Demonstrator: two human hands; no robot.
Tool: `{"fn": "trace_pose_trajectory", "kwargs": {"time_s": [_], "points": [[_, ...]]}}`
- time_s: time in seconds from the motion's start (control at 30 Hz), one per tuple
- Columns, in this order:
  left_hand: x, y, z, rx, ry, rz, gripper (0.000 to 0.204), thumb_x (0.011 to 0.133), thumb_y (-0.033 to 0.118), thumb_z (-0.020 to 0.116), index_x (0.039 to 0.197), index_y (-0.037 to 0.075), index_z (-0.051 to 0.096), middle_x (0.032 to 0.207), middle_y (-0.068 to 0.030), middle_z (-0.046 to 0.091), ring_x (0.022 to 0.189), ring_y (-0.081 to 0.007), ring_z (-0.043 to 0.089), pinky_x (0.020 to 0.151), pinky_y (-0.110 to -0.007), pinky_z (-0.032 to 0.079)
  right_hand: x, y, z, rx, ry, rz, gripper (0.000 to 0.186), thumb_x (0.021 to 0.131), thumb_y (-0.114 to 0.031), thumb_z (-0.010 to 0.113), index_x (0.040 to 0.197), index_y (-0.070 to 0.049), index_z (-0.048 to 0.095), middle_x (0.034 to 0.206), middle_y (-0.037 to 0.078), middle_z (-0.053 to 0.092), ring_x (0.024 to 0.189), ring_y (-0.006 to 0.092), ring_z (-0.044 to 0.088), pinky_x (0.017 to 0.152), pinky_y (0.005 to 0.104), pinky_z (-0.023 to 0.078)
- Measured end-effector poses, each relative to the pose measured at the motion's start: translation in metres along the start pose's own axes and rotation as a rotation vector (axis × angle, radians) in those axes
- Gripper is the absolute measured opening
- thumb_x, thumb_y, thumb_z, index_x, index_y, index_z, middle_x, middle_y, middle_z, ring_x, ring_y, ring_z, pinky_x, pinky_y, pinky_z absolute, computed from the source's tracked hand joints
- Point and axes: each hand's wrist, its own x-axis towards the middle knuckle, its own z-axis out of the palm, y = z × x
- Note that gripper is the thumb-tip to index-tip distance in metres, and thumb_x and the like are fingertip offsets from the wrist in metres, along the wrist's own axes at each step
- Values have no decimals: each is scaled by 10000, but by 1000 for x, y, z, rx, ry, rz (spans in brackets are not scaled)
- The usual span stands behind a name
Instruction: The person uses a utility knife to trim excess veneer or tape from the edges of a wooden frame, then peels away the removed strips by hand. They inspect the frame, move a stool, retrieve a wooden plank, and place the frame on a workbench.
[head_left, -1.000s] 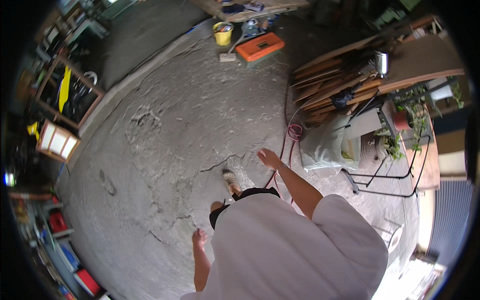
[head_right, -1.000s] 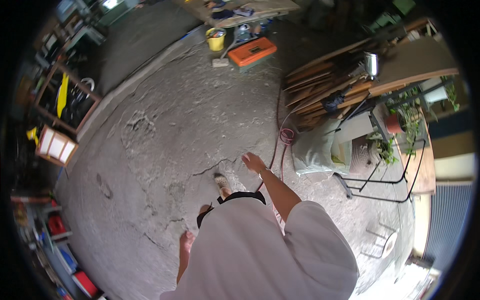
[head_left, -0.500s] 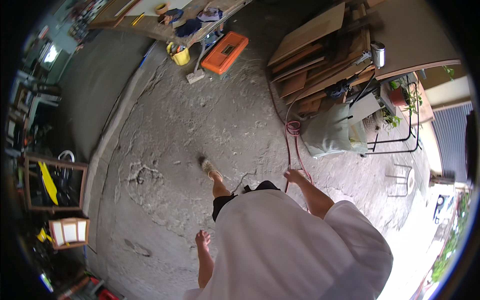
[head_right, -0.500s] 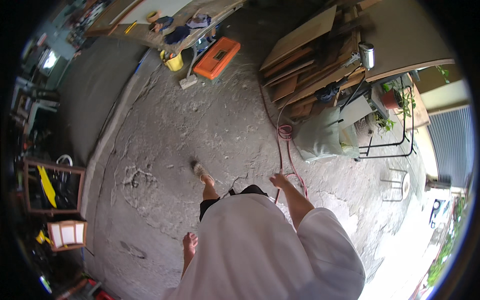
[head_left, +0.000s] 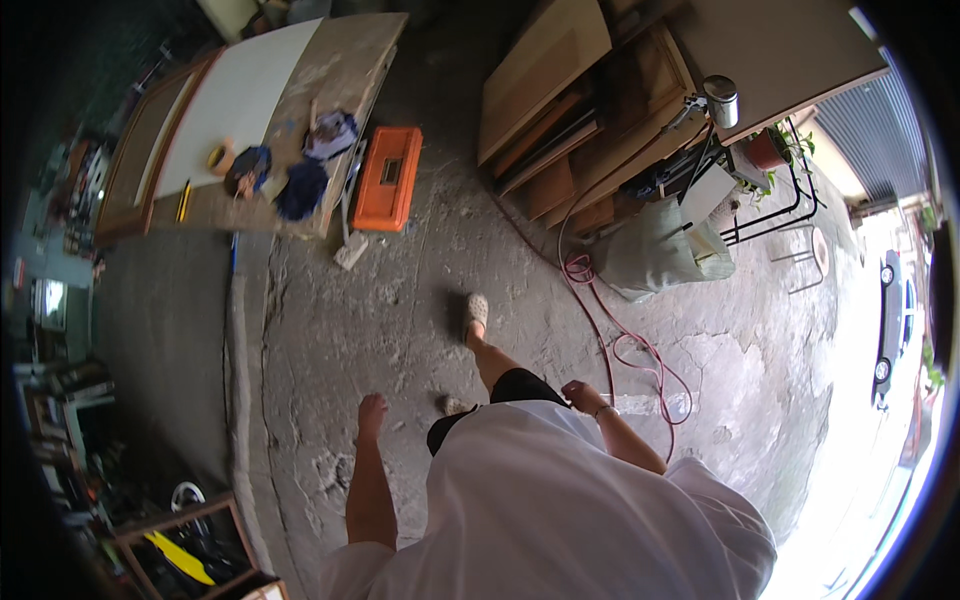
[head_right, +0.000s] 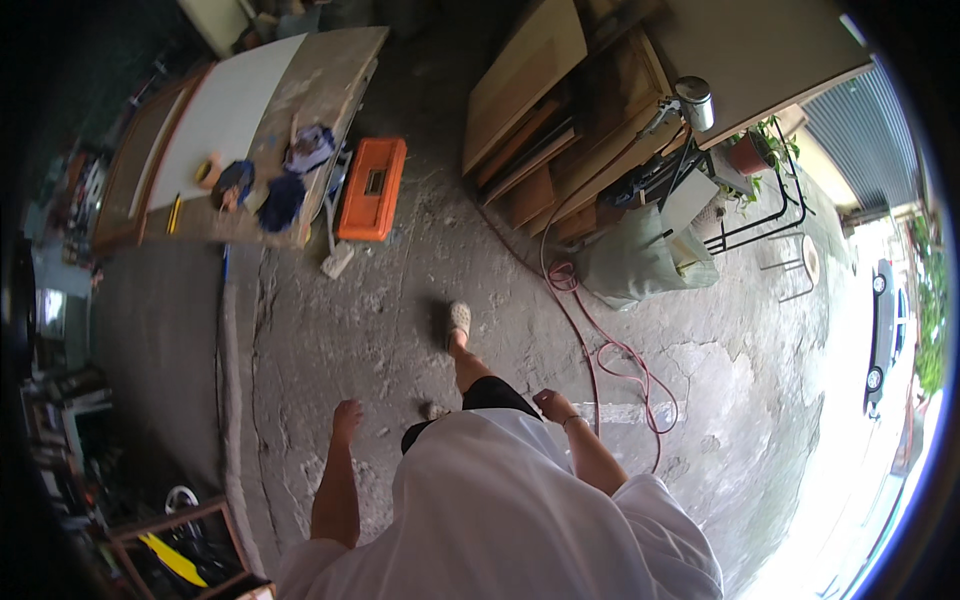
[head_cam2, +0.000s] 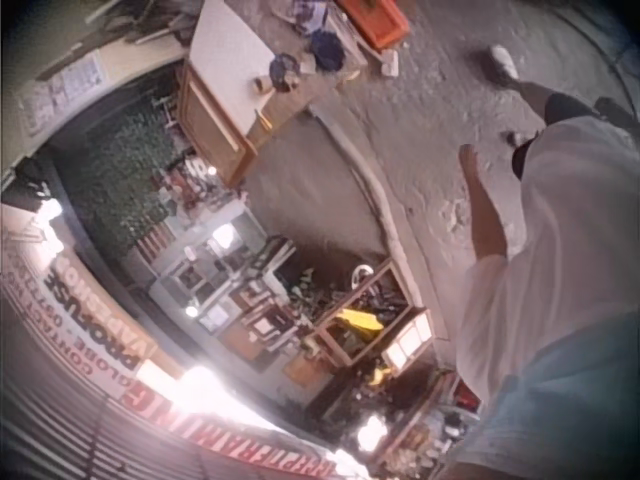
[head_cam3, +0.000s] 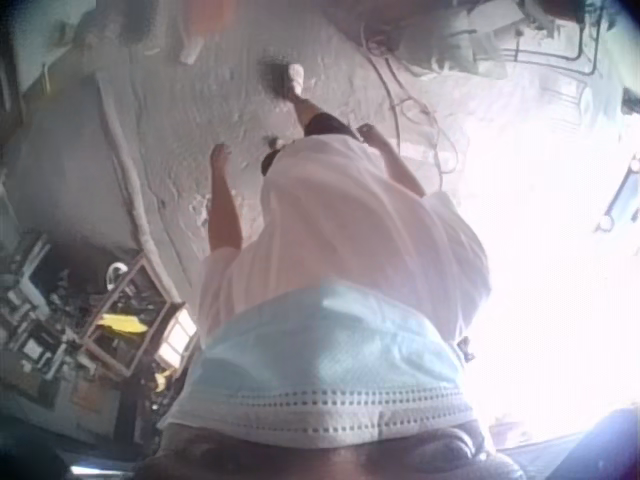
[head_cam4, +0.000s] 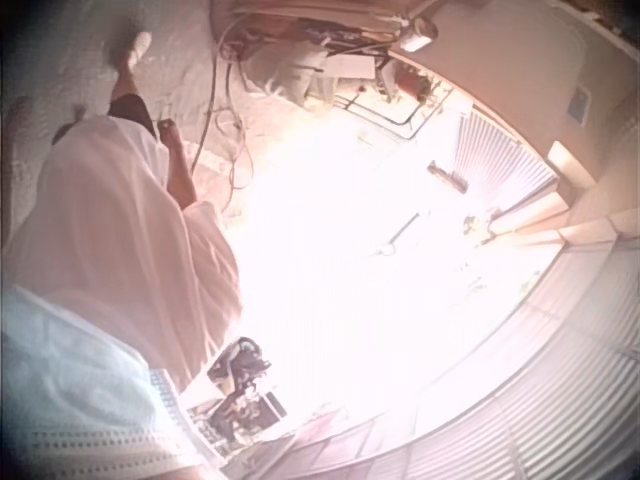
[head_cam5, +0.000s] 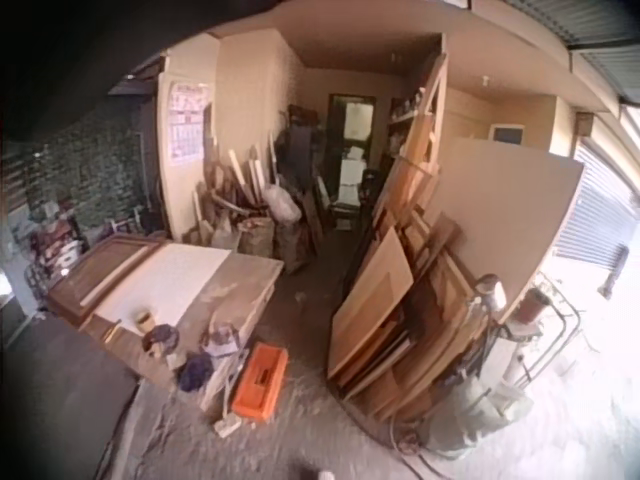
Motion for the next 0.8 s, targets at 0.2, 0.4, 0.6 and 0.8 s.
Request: {"fn": "trace_pose_trajectory", "kwargs": {"time_s": [0.2, 0.4, 0.6, 0.8], "points": [[84, 175, 63, 105, -113, 303, 452, 1048, 337, 518, 1289, -40, 579, 1184, -129, 659, 1068, -254, 665, 935, -367, 535, 66, 11, -25, 697, -2, 309, 283, 881, -337, 704, 1083, -141, 737, 1074, 161, 737, 1011, 363, 701, 851, 461, 557], [112, 277, 91, 272, -232, -17, 485, 1053, 378, 512, 1326, -17, 575, 1193, -119, 658, 1107, -258, 649, 922, -385, 523, 159, 94, -154, 741, 201, 728, 184, 970, -238, 607, 1014, -103, 723, 947, 172, 729, 916, 362, 699, 794, 444, 554], [182, 358, 98, 268, -320, -103, 465, 1025, 403, 546, 1259, 5, 599, 1167, -103, 673, 961, -216, 658, 724, -340, 496, 256, 144, -366, 725, 746, 588, 254, 973, -290, 591, 1055, -59, 658, 1037, 203, 694, 969, 408, 672, 797, 461, 533], [298, 477, 110, 391, -387, -27, 441, 1012, 405, 568, 1228, 23, 614, 1079, -82, 691, 872, -195, 667, 684, -330, 486, 318, 155, -520, 891, 1085, 673, 288, 1007, -270, 597, 1168, -37, 646, 1029, 161, 722, 963, 292, 714, 826, 356, 545]]}}
